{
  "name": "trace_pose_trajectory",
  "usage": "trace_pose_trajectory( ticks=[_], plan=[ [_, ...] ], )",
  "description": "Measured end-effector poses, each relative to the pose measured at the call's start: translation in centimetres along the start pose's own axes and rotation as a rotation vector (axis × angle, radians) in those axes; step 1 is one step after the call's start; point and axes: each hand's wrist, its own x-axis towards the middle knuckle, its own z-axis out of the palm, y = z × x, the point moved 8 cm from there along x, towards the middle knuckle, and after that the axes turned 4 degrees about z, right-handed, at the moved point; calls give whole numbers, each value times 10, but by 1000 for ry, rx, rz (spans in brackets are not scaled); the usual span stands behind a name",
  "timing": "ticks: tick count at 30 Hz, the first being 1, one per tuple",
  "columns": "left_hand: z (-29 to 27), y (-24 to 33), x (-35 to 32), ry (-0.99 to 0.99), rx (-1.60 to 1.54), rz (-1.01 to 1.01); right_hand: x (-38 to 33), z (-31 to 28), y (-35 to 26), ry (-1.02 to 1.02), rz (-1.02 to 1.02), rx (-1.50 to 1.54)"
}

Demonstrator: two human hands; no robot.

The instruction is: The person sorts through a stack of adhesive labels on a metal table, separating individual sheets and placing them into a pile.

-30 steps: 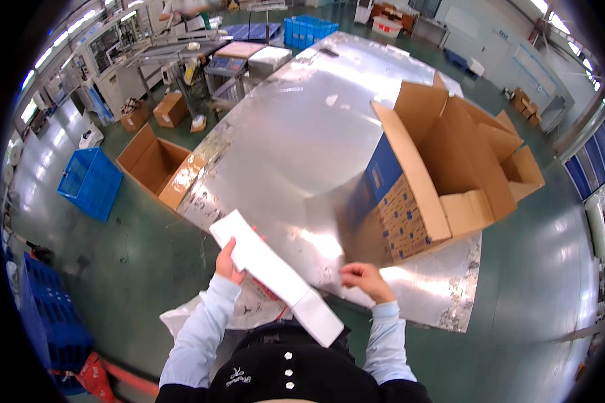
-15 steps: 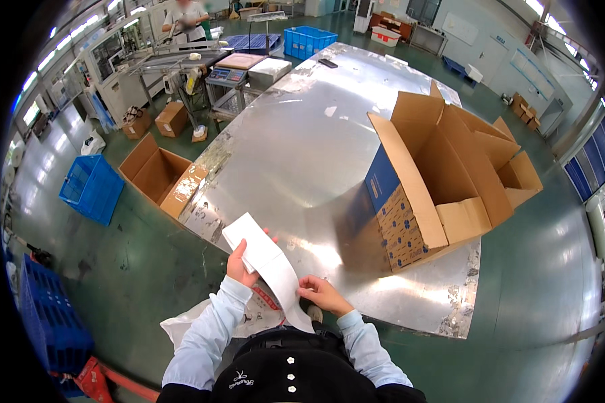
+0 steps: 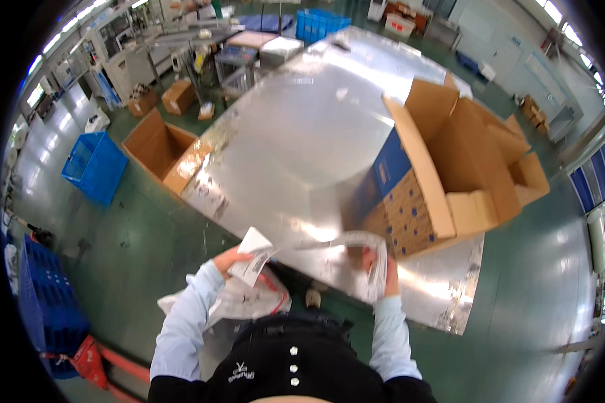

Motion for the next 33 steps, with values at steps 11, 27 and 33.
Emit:
trace_pose_trajectory(
  ticks=[11,27,33],
  plan=[
    [-1,-86,18,51,-211,-413,1,-68,-47,480,-581,-344],
    [1,-75,-4,146,67,-253,118,11,143,-354,-266,-2481],
    [-1,-69,-28,108,-222,-212,129,26,96,-130,-450,-2614]
  ],
)
